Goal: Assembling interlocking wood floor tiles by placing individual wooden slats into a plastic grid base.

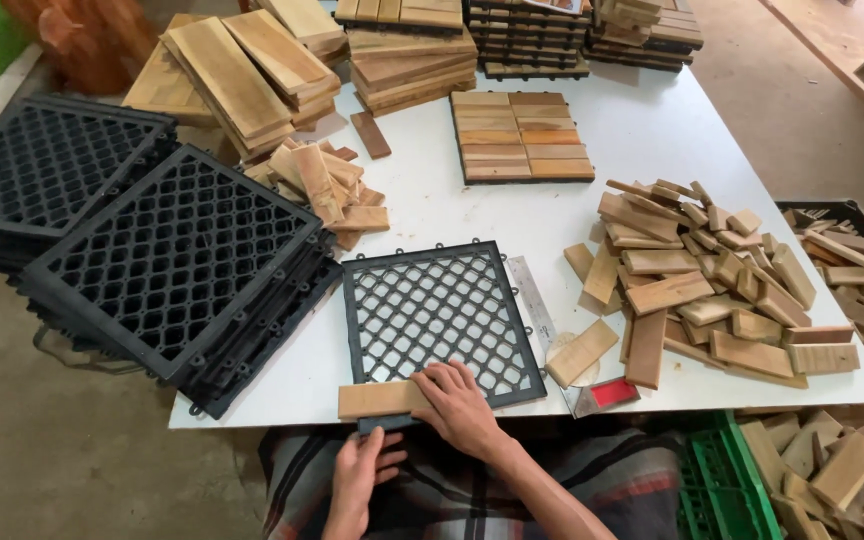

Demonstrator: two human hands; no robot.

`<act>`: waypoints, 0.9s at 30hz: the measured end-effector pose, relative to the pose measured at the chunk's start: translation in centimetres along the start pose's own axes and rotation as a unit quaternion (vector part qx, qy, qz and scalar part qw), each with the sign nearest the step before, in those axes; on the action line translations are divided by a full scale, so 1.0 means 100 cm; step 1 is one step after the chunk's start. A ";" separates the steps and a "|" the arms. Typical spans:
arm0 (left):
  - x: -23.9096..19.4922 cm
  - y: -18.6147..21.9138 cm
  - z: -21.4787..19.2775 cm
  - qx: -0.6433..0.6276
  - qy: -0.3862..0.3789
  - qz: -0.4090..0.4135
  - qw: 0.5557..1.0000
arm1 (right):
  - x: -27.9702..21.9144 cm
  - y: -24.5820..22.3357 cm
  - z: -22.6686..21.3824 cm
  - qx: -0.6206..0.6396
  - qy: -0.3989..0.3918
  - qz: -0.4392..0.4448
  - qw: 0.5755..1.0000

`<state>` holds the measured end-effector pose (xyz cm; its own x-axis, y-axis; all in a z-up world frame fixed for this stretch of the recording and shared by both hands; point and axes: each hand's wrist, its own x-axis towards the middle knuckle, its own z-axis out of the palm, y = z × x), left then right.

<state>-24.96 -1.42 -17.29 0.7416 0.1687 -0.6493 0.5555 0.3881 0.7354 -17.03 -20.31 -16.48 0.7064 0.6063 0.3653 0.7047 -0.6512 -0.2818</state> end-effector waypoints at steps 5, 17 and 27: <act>0.004 0.030 -0.030 -0.024 0.085 0.024 0.996 | 0.002 -0.005 -0.010 0.058 0.000 -0.002 0.998; 0.037 0.026 -0.043 0.441 0.032 0.369 0.817 | -0.003 -0.017 -0.021 0.049 0.021 0.034 0.998; 0.069 0.040 -0.020 0.581 -0.025 0.504 0.638 | -0.003 -0.002 -0.001 -0.085 0.040 0.029 0.995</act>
<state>-18.39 3.11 -19.25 0.9371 -0.2397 0.2536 -0.3325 -0.8339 0.4404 -17.40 -20.36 -16.44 0.7331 0.5312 0.4247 0.6363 -0.7561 -0.1528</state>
